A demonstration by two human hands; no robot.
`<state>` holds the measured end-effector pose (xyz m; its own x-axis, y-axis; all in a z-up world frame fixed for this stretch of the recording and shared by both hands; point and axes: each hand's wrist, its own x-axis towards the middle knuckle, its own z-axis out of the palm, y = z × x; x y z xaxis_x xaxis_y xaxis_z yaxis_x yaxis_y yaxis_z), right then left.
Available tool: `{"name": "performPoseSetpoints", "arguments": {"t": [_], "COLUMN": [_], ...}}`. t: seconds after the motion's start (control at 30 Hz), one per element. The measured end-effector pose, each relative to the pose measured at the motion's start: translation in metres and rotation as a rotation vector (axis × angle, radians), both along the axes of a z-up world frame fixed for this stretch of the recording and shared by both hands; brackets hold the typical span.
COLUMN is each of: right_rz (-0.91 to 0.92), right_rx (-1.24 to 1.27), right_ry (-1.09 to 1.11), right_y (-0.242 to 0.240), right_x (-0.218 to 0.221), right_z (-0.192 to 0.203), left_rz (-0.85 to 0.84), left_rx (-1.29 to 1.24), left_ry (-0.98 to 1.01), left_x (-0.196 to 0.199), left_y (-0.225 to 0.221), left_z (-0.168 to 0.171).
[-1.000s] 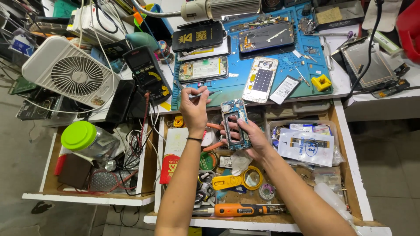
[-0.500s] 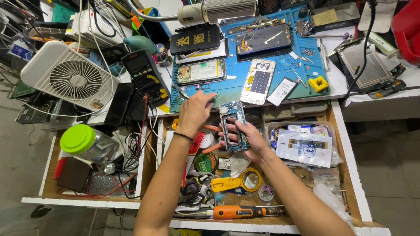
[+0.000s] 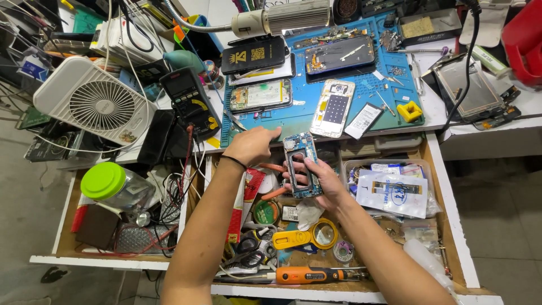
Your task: Assembling and inspecting internal components of a mobile phone, including the motherboard and frame.
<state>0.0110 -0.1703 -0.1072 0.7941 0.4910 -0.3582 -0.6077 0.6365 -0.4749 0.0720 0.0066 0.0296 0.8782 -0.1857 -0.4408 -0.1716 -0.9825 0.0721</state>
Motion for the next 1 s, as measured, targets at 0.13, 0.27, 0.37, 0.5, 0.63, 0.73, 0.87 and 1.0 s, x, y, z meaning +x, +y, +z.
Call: {"name": "performPoseSetpoints", "arguments": {"t": [0.13, 0.27, 0.37, 0.5, 0.63, 0.73, 0.87, 1.0], "right_rz": [-0.001, -0.001, 0.009, 0.007, 0.008, -0.002, 0.000, -0.010], "right_rx": [0.003, 0.010, 0.011, 0.009, 0.000, -0.004, -0.013, -0.016], "right_ry": [-0.004, 0.006, 0.005, -0.004, -0.017, -0.008, 0.004, 0.012], "right_y": [0.000, 0.000, 0.000, 0.000, 0.001, 0.000, 0.000, 0.001], "right_x": [0.000, 0.001, 0.000, 0.001, 0.001, 0.001, -0.001, 0.000], "right_z": [0.000, 0.003, -0.001, -0.001, -0.003, -0.001, 0.002, -0.002], "left_rz": [0.000, 0.072, 0.112, 0.110, 0.140, 0.150, 0.152, 0.187], "left_rx": [0.022, -0.017, -0.109, -0.244, -0.459, -0.576, -0.804, -1.156], "left_ry": [-0.055, -0.262, -0.330, -0.351, -0.484, -0.615, -0.704, -0.790], "left_x": [0.007, 0.015, 0.020, 0.040, 0.029, 0.008, -0.009, -0.021], "left_y": [0.019, 0.034, 0.038, 0.039, 0.032, 0.023, 0.018, -0.001], "left_z": [-0.023, -0.014, -0.011, -0.024, -0.022, -0.023, -0.040, -0.059]}}
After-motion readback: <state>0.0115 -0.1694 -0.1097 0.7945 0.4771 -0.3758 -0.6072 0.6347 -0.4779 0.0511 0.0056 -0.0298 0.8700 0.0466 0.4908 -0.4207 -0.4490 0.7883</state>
